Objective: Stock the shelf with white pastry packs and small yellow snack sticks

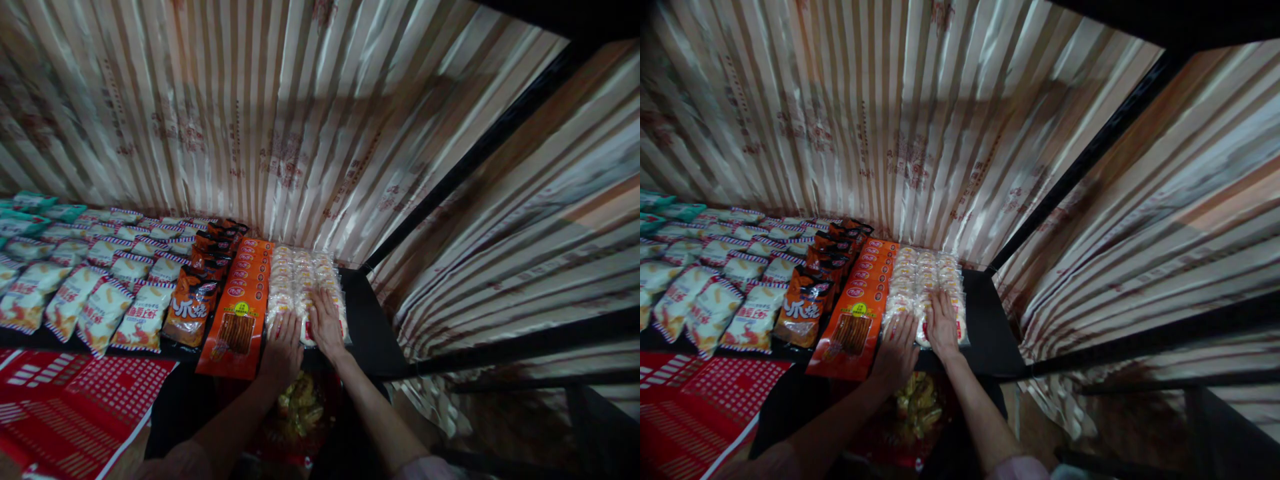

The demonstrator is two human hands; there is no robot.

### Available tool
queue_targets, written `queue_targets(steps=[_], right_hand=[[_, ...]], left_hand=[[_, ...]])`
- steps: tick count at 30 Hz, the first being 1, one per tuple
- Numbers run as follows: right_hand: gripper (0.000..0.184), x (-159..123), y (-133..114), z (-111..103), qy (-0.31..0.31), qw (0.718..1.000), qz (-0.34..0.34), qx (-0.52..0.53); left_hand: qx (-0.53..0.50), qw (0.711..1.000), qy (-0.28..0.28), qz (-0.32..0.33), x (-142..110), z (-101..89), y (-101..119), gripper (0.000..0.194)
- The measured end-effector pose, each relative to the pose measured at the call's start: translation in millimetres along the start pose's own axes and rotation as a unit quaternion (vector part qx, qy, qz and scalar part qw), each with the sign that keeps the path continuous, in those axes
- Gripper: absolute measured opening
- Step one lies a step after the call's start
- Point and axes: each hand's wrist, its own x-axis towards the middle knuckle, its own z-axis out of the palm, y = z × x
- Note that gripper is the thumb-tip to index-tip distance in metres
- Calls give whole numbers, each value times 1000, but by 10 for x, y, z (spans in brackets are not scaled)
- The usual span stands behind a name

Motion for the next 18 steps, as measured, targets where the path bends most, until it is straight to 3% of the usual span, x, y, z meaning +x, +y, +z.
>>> queue_targets(steps=[9, 18], right_hand=[[48, -88, -92, 121, 7, 1000, 1, -7], [47, -75, -78, 79, 11, 1000, -4, -28]], left_hand=[[24, 1000, -4, -2, -3, 31, 6, 59], [32, 999, 2, -10, 15, -4, 33, 57]])
